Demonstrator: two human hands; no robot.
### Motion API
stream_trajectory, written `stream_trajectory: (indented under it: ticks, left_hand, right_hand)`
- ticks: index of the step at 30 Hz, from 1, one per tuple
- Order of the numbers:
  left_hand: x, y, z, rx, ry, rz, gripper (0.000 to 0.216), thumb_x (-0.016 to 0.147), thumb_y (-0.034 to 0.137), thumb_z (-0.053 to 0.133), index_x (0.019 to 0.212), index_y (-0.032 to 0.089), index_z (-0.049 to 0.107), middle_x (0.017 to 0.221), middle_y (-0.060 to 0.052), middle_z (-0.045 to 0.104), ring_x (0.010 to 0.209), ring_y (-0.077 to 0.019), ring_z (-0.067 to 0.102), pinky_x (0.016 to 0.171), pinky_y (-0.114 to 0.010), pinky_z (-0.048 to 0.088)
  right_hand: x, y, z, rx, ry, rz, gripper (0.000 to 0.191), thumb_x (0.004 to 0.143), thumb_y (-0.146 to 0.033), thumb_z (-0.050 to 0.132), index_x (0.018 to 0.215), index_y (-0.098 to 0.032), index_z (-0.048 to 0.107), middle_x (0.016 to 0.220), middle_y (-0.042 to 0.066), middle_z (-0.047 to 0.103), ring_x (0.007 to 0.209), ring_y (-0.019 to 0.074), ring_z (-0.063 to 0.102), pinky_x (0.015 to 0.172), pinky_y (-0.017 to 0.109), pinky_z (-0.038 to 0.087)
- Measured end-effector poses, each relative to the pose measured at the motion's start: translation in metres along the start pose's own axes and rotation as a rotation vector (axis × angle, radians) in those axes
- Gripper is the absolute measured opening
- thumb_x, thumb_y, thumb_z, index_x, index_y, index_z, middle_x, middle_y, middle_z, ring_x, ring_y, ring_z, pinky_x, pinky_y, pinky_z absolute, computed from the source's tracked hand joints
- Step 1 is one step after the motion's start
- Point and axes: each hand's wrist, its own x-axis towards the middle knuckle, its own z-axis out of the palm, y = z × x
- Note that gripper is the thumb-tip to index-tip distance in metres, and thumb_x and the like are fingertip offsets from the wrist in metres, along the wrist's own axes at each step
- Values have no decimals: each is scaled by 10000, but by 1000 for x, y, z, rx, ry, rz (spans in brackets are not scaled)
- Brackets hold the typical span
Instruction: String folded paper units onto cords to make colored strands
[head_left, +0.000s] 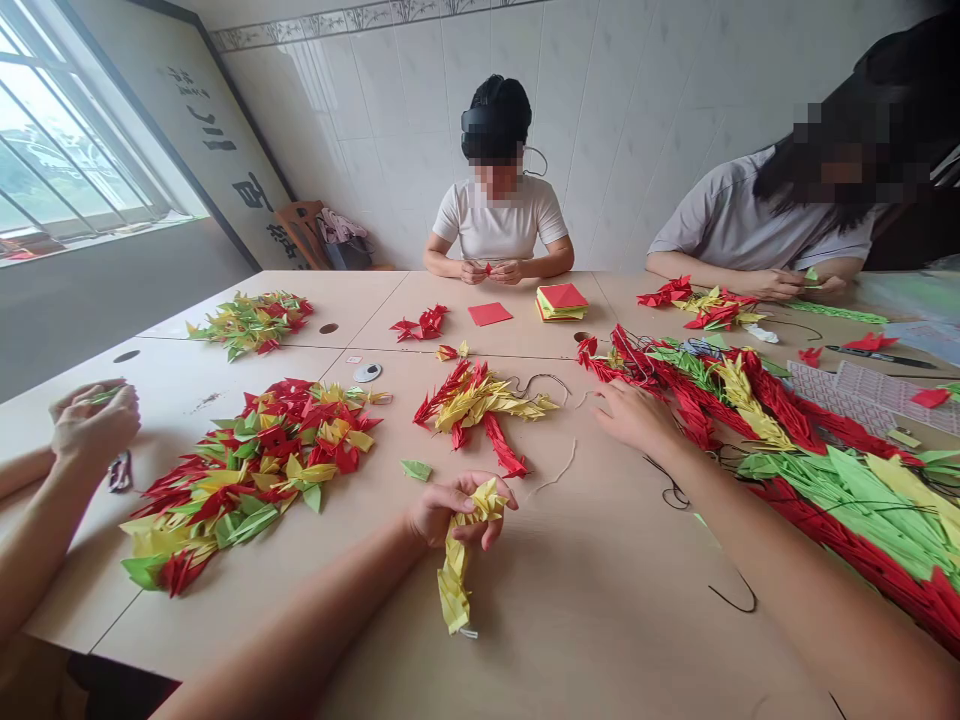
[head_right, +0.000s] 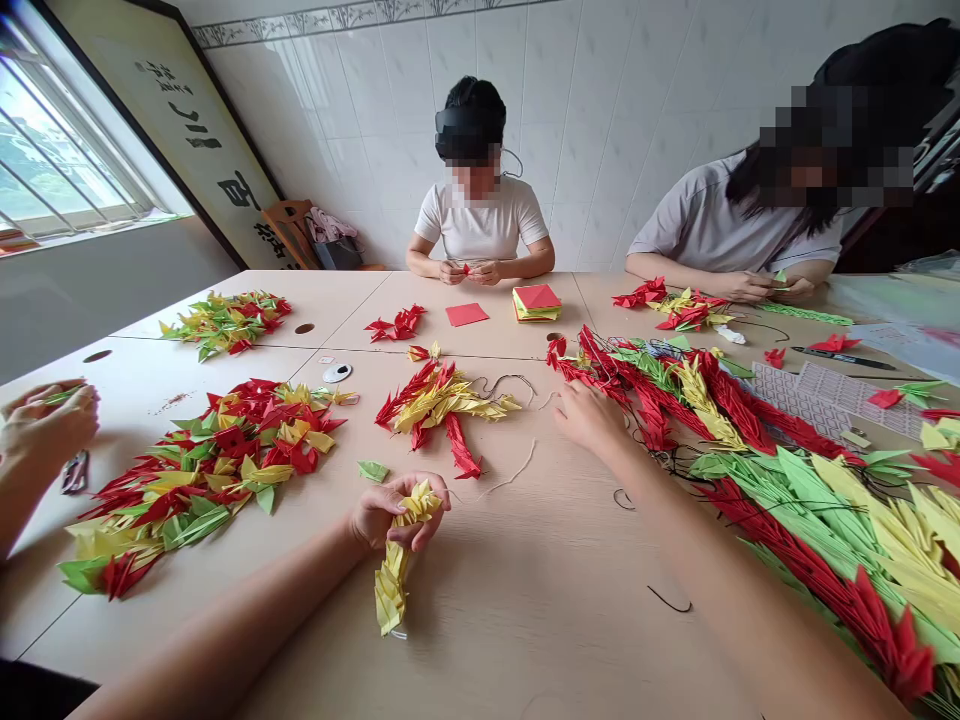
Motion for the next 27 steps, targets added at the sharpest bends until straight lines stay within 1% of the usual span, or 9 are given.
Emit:
stream_trajectory:
  ticks: [3,5,8,10,15,17,21,24,27]
  left_hand:
    - [2,0,2,10,28,-27,538,606,330,688,1054,33,648,608,-95,679,269,-22,284,324,-183,172]
    - [2,0,2,26,35,-37,544,604,332,691,1055,30,653,602,-100,679,268,-19,282,326,-185,147]
    - [1,-1,1,46,39,-61,587,600,338,691,1094,24,643,600,-99,677,273,-22,294,330,-185,153]
    - [0,-1,0,47,29,-67,622,599,336,691,1127,13,627,602,-102,675,278,-27,309,329,-182,159]
    - [2,0,1,63,30,-89,594,614,339,700,1106,12,636,610,-101,676,285,-23,310,320,-178,151]
    - [3,1,1,85,64,-127,546,644,356,695,1072,19,654,617,-100,678,295,-27,318,321,-183,164]
    - [4,1,1,109,75,-194,496,673,373,708,1032,32,677,654,-112,694,317,-38,362,332,-186,194]
    - [3,1,1,100,58,-190,516,669,378,717,1061,47,668,674,-110,700,323,-39,367,341,-185,215]
    - [2,2,2,98,57,-171,563,648,384,724,1091,44,647,680,-110,695,325,-31,352,346,-182,203]
  right_hand:
    - [-25,-33,-11,145,-13,-199,261,920,-357,436,1034,-223,629,1100,57,655,980,195,595,864,317,460]
    - [-43,-53,-12,527,-81,-465,276,929,-368,437,1048,-207,626,1086,70,655,938,187,604,829,315,482]
    - [-60,-67,-3,695,-151,-692,244,918,-314,468,1077,-209,622,1072,67,653,993,193,587,878,333,461]
    - [-64,-65,8,671,-152,-666,212,905,-282,481,1022,-207,641,996,56,665,937,186,588,857,330,451]
    - [-61,-47,27,667,-234,-382,229,890,-325,484,906,-175,656,695,8,607,615,132,510,617,274,419]
    - [-64,-49,27,760,-250,-437,260,867,-340,534,1034,-173,643,811,27,626,699,140,543,641,267,436]
    - [-75,-64,24,976,-370,-689,545,764,-352,700,1262,-202,536,1174,88,576,1087,205,535,966,371,403]
    - [-81,-70,27,1095,-518,-623,613,737,-397,742,1276,-213,514,896,19,596,1029,197,564,957,376,398]
    - [-81,-67,31,1143,-590,-448,653,736,-430,739,1298,-204,495,605,-97,345,614,102,469,662,251,418]
